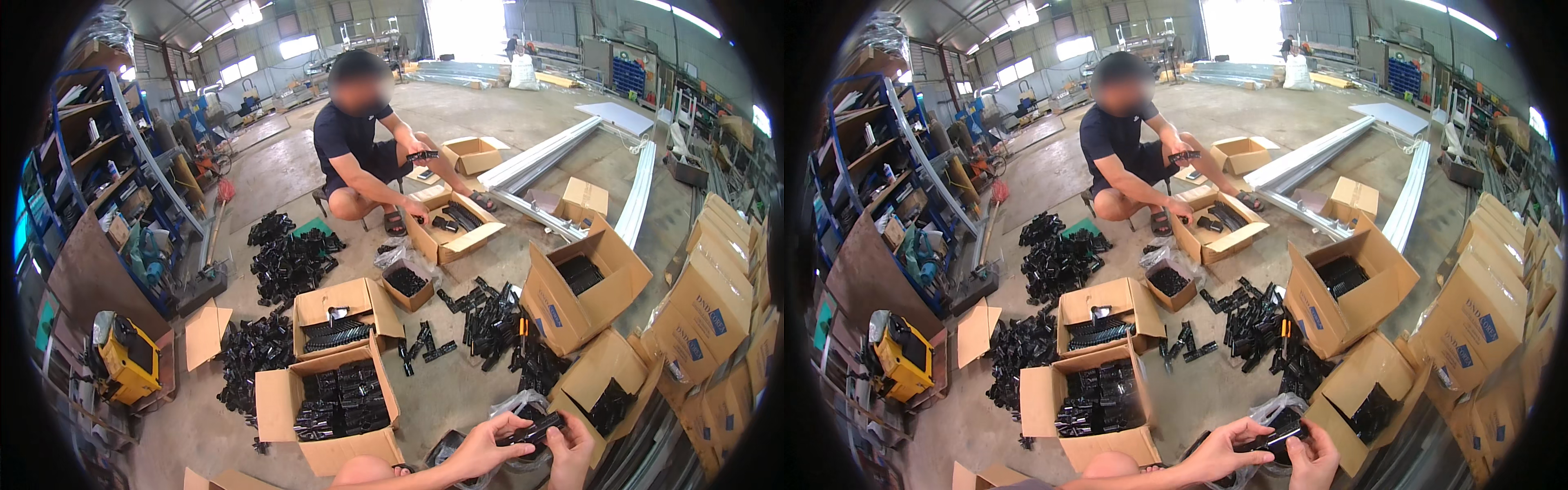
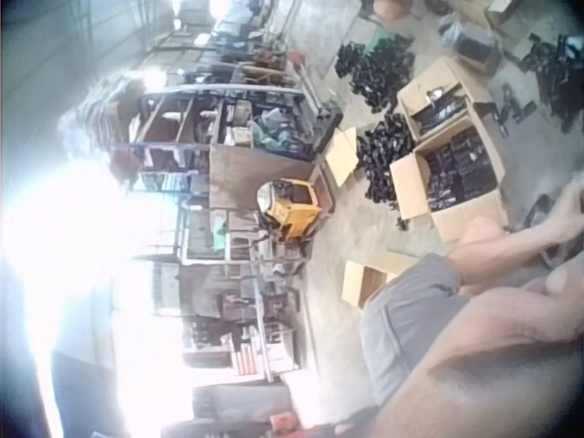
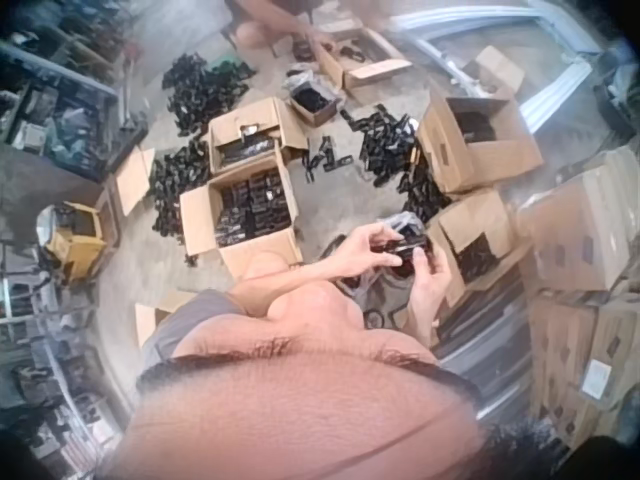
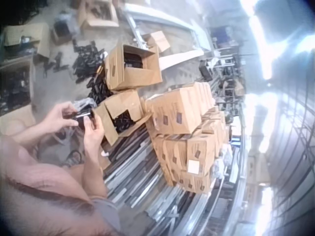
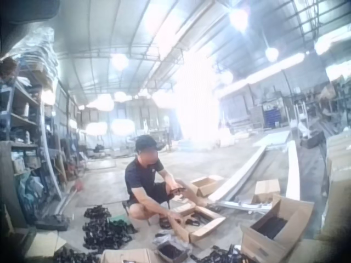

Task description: The person picks up black metal parts one at a time, handling and turning them to check their condition before placing them into small plastic bags.

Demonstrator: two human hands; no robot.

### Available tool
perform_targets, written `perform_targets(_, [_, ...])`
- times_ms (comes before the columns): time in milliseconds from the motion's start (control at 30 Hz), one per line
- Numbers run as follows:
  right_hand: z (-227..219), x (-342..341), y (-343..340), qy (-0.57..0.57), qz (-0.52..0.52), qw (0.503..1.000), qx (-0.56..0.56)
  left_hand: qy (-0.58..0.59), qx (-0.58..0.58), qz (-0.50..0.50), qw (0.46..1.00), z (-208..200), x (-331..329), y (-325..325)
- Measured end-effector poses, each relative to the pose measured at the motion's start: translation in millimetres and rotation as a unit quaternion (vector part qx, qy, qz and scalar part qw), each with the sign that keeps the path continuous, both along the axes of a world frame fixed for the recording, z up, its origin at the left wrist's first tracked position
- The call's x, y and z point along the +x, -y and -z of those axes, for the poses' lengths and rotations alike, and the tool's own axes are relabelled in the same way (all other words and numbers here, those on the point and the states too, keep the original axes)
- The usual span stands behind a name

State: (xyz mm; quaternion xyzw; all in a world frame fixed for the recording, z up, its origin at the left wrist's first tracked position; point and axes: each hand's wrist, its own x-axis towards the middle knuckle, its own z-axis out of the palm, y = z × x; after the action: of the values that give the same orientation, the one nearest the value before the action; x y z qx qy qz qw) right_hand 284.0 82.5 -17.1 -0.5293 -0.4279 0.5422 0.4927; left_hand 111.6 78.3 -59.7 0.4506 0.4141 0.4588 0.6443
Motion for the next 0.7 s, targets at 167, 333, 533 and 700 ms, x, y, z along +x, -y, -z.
perform_targets(167, [-9.8,-2.2,3.1,-0.017,-0.004,1.0,0.008,-0.019,0.018,0.027,0.999,7.2,-5.7,-1.1])
perform_targets(333, [-4.4,-2.5,3.6,-0.001,-0.011,0.999,0.033,0.096,-0.028,0.054,0.994,9.7,-5.0,-0.8])
perform_targets(533, [-6.3,-5.4,5.9,0.001,-0.029,0.998,0.05,0.083,0.02,0.018,0.996,23.9,4.3,-0.7])
perform_targets(700, [-8.9,-8.4,8.9,0.035,-0.025,0.997,0.064,0.07,0.036,0.078,0.994,16.7,-3.5,3.5])
